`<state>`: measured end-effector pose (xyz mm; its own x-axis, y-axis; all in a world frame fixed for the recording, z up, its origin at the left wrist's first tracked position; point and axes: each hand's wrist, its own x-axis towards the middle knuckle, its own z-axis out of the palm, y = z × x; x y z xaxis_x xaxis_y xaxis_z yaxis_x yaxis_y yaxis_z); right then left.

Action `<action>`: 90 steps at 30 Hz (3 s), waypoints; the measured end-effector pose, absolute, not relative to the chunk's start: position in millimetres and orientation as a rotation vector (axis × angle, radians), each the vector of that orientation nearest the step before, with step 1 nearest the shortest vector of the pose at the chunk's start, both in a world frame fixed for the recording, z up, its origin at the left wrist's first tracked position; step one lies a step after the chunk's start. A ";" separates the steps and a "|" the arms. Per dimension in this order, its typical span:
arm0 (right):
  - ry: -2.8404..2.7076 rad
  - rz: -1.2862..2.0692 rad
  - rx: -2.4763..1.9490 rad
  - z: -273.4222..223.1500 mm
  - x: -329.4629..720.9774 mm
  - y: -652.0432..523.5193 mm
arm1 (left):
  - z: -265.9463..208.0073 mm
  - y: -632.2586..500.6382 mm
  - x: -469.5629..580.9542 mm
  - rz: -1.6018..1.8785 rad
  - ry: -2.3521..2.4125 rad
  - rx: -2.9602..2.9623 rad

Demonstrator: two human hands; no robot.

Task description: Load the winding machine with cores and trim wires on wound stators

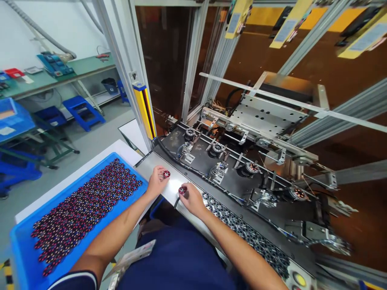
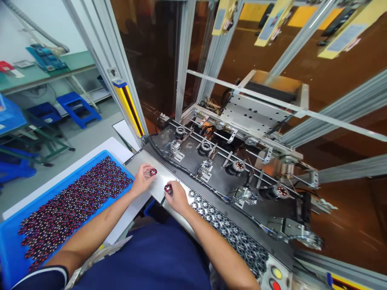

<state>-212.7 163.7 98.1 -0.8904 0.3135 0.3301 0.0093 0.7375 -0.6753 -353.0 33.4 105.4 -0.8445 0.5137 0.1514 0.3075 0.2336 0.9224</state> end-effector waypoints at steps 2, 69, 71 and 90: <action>-2.582 0.960 -0.250 70.1 -241.4 158.1 | 78.6 32.4 -367.0 1.568 2.389 0.713; -3.029 0.557 -1.019 140.2 18.4 523.8 | 269.2 235.3 -252.3 1.800 1.095 2.220; -3.023 0.557 -1.014 139.6 18.4 524.0 | 267.2 232.1 -252.4 1.821 1.095 2.161; -2.874 0.226 -1.009 160.7 14.9 516.4 | 253.0 184.4 -270.3 1.805 1.604 2.002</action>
<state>14.9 516.4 160.7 -0.7782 0.6271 0.0333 0.6142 0.7711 -0.1679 -270.3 184.4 253.0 -0.1852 0.6558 0.7318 0.6498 -0.4769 0.5918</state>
